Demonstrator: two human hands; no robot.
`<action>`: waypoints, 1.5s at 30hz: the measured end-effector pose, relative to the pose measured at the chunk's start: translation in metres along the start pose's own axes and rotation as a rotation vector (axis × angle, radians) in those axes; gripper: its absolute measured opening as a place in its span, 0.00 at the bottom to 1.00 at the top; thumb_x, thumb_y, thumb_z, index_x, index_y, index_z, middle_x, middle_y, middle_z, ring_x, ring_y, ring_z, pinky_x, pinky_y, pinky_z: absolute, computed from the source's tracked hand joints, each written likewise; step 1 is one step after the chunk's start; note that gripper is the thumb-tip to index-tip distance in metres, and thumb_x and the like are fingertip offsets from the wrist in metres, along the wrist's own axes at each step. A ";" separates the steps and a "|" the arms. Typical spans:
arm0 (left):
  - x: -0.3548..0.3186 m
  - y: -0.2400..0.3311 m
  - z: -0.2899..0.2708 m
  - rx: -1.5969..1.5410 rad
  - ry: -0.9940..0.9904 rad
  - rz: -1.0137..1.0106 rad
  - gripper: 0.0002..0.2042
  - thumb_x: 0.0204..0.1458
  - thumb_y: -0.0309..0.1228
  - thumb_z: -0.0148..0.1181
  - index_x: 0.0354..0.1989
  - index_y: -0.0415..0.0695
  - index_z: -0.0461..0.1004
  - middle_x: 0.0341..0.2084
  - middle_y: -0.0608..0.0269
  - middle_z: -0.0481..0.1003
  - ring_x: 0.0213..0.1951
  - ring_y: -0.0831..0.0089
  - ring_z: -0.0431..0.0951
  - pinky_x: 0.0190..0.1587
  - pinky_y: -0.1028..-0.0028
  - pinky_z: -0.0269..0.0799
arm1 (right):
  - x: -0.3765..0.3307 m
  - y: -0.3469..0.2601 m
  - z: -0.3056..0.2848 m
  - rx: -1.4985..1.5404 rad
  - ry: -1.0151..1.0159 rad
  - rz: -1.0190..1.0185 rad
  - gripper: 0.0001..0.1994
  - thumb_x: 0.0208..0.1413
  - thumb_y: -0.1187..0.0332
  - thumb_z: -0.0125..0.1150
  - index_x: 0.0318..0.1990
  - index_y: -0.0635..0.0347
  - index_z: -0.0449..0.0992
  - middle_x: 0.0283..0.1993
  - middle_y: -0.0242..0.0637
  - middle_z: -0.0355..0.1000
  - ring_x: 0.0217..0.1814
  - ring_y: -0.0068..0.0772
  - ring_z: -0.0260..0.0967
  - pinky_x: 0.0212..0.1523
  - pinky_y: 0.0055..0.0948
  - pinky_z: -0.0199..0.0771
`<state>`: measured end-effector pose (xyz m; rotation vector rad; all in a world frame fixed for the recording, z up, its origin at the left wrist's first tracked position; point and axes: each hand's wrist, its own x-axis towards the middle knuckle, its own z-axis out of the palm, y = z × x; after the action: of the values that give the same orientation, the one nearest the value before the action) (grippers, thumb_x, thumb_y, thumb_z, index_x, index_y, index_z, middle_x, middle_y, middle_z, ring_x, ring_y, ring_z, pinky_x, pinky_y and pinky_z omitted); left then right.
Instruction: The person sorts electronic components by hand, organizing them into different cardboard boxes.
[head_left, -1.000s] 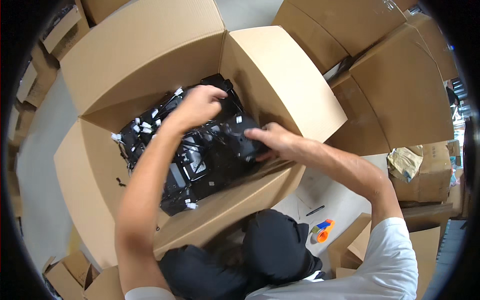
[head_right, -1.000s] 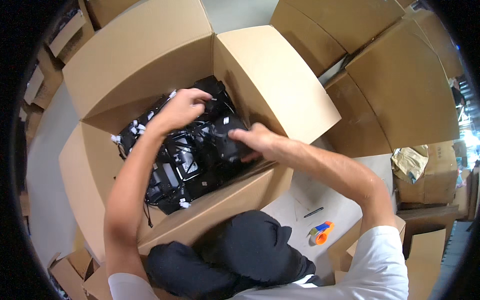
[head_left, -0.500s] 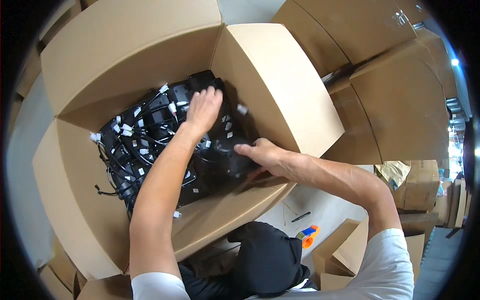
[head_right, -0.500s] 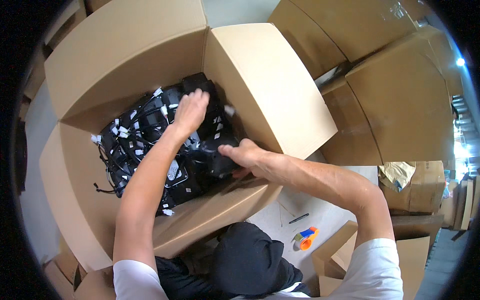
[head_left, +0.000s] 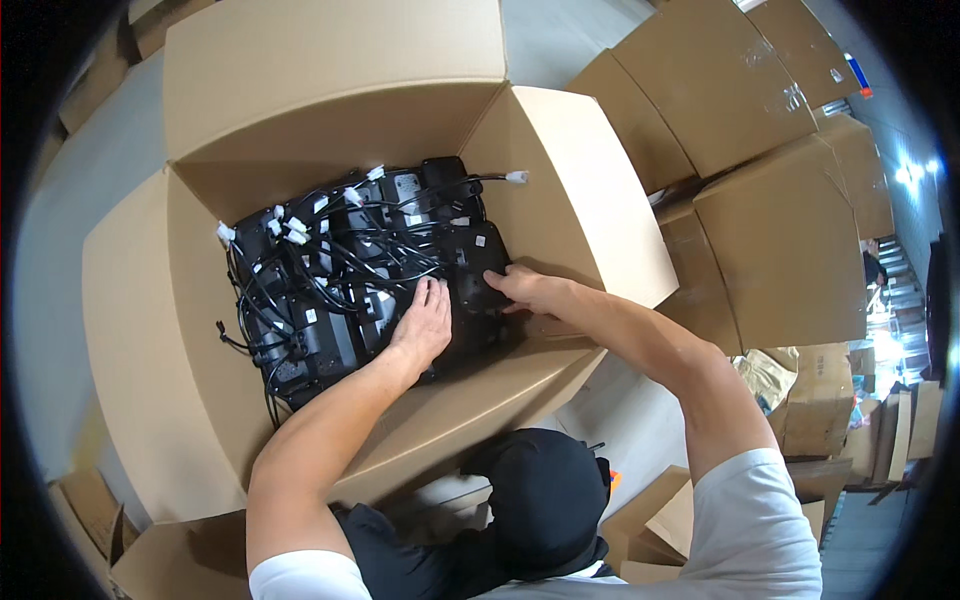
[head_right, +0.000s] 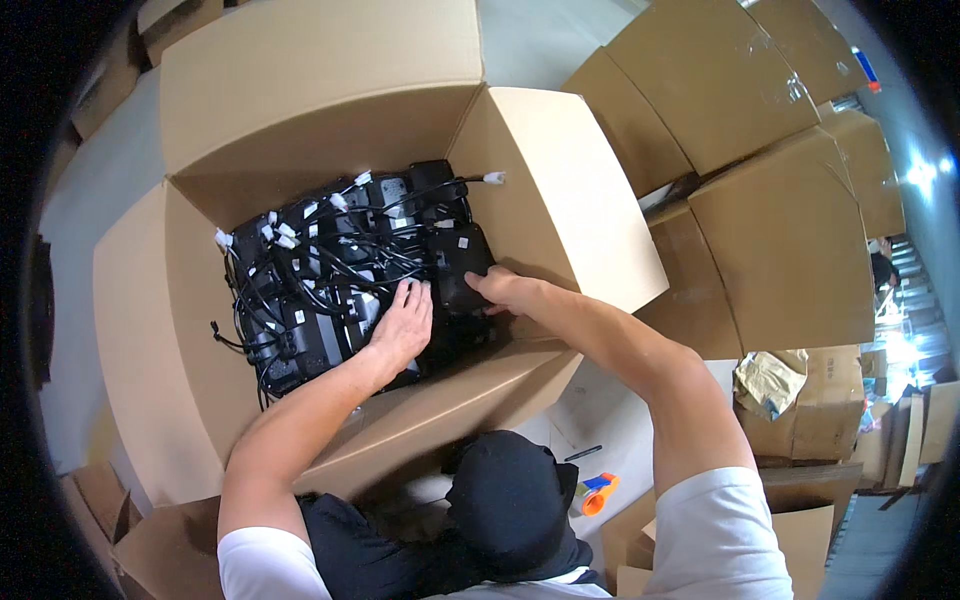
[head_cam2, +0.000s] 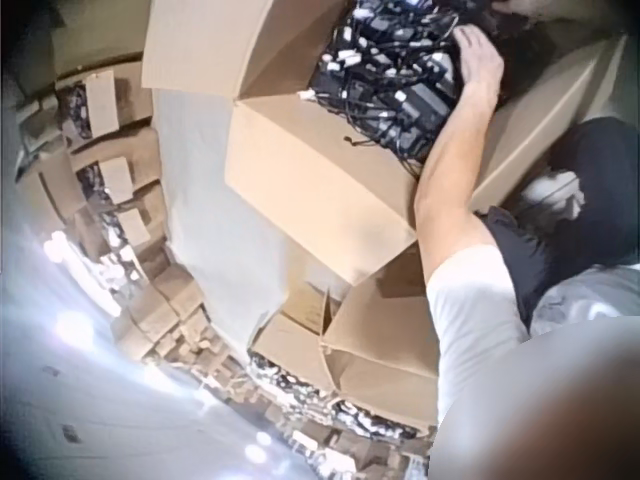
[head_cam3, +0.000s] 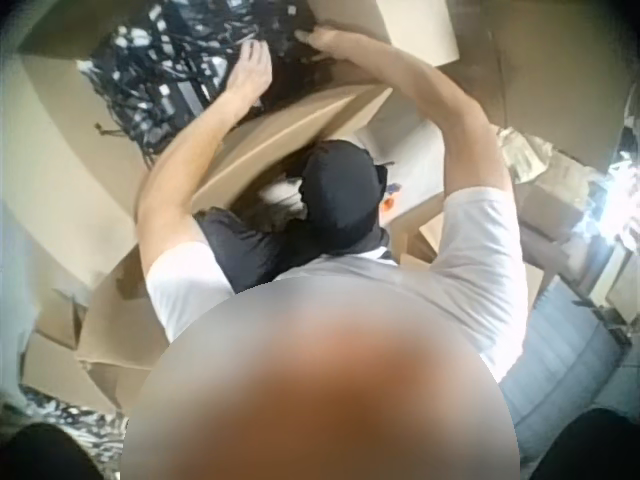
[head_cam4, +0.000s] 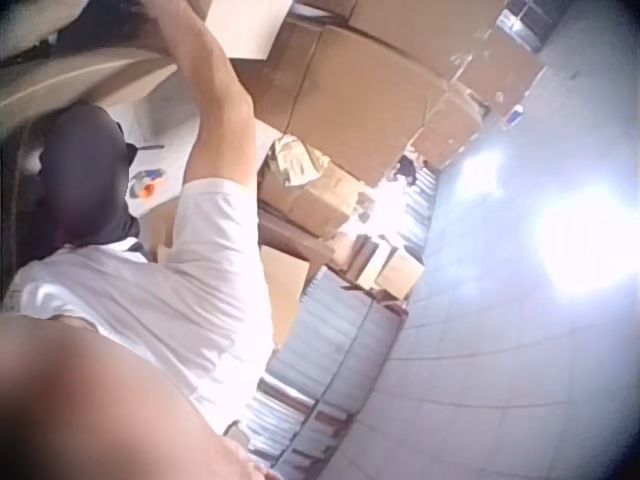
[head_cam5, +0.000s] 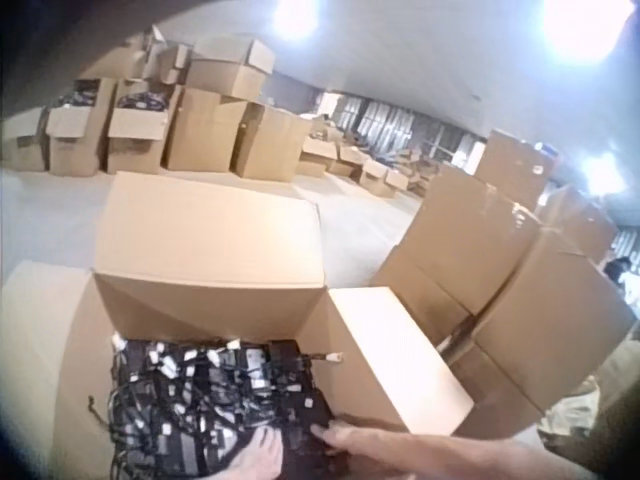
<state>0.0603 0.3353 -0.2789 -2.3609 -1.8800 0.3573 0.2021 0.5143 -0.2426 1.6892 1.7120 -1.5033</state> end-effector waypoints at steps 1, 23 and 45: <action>-0.005 -0.005 0.004 0.017 0.044 0.002 0.27 0.59 0.35 0.50 0.63 0.29 0.67 0.66 0.41 0.64 0.68 0.50 0.61 0.71 0.47 0.49 | 0.001 -0.002 0.003 -0.006 -0.009 -0.005 0.35 0.67 0.49 0.53 0.66 0.74 0.59 0.64 0.53 0.65 0.59 0.46 0.71 0.54 0.39 0.78; -0.040 -0.085 -0.102 -0.297 0.411 -0.004 0.33 0.40 0.45 0.75 0.54 0.41 0.72 0.55 0.52 0.70 0.61 0.57 0.67 0.65 0.53 0.59 | 0.047 0.018 -0.041 -2.112 0.406 -1.268 0.54 0.47 0.40 0.70 0.68 0.77 0.53 0.53 0.58 0.74 0.51 0.56 0.76 0.54 0.45 0.75; -0.742 0.209 -0.074 -0.424 0.075 -2.072 0.29 0.50 0.33 0.65 0.60 0.35 0.66 0.56 0.40 0.68 0.57 0.39 0.69 0.57 0.53 0.69 | -0.149 -0.010 0.023 -0.581 0.035 -0.831 0.18 0.61 0.62 0.58 0.45 0.73 0.77 0.31 0.35 0.74 0.34 0.23 0.71 0.37 0.26 0.73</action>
<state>0.1207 -0.4284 -0.1663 0.4183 -3.0736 -0.3681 0.2224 0.4172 -0.1285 0.7288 2.7068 -1.0262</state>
